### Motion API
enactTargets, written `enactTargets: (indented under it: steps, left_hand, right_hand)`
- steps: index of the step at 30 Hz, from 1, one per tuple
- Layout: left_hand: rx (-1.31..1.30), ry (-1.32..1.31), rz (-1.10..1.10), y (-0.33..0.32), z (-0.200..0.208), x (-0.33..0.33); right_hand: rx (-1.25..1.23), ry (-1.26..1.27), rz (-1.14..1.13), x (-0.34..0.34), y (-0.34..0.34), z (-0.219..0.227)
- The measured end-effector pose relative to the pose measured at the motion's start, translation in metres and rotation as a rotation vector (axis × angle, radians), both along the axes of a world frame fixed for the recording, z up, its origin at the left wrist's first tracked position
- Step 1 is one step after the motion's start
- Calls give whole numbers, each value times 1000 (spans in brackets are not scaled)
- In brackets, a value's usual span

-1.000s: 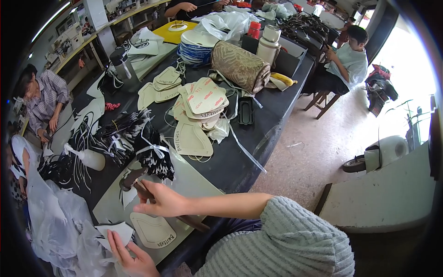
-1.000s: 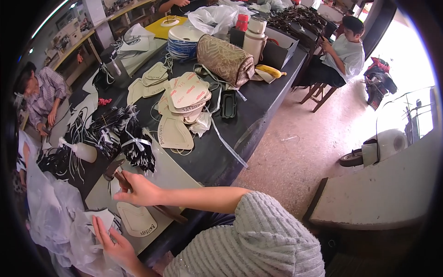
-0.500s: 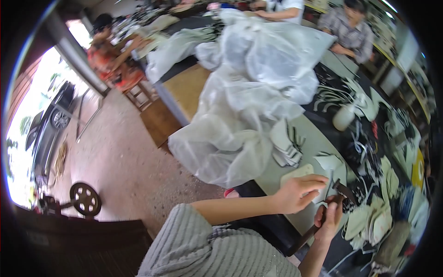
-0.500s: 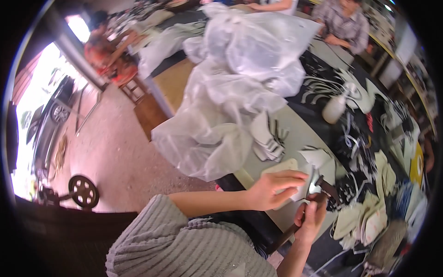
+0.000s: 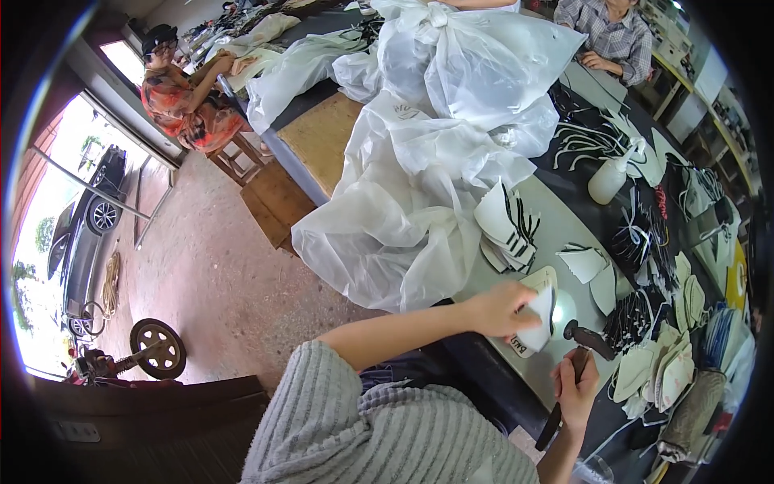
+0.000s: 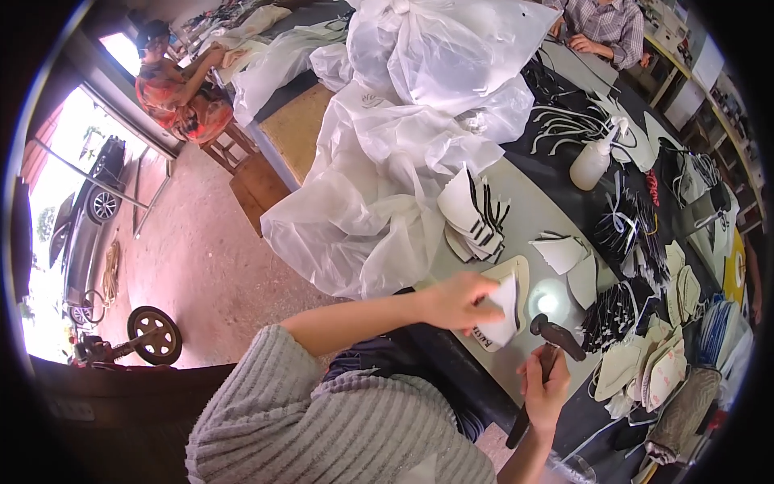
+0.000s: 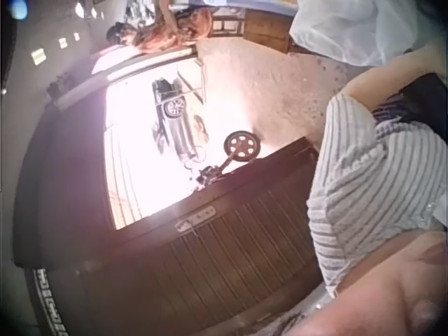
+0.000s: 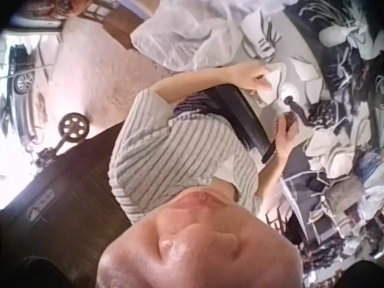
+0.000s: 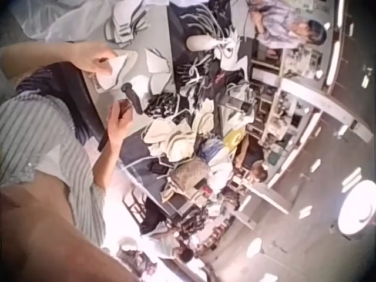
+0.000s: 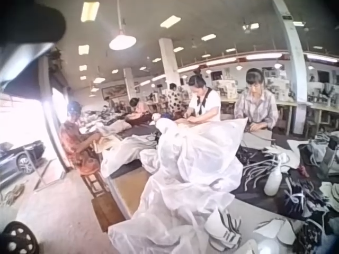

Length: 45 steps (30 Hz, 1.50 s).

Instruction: Hammering fabric and material onto a shoe pattern template to prepare a shoe component.

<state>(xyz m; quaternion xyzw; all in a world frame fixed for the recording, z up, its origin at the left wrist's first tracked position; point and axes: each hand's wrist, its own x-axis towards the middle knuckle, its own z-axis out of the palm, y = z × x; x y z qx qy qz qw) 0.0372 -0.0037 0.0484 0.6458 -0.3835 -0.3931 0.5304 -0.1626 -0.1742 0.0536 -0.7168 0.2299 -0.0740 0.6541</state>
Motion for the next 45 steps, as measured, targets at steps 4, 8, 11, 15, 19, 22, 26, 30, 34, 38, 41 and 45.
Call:
enactTargets:
  steps: [4, 8, 11, 15, 19, 22, 26, 30, 34, 38, 41, 45]
  left_hand:
    - [15, 84, 204, 13, 0, 32]
    - [46, 97, 294, 30, 0, 55]
    - [39, 108, 300, 32, 5, 58]
    - [104, 127, 248, 15, -6, 53]
    - [155, 148, 96, -2, -8, 39]
    - [70, 86, -44, -11, -7, 38]
    - [210, 105, -131, -23, -3, 30]
    - [345, 48, -154, -29, 0, 26]
    - [355, -2, -103, -34, 0, 23]
    - [314, -168, -104, -32, -8, 23]
    - [286, -78, -58, -32, -4, 17]
    - [261, -82, -50, -32, -7, 17]
  right_hand:
    - [-803, 12, 136, -15, 21, 9]
    - [-1129, -70, 383, 7, 39, 24]
    - [-1107, -30, 439, 9, 37, 9]
    - [-1111, 0, 403, 1, 33, -2]
    - [-1138, -76, 415, -6, 27, -5]
    - [-1085, 9, 521, -7, 24, 0]
    - [-1056, -55, 475, -12, 5, -6]
    - [-1032, -66, 469, -14, -2, -8]
    - [-1022, -64, 461, -12, -2, -7]
    - [-1029, -62, 469, -11, -3, -7]
    - [-1008, -73, 446, -12, -4, -9]
    - [-1008, -85, 447, -12, -4, -8]
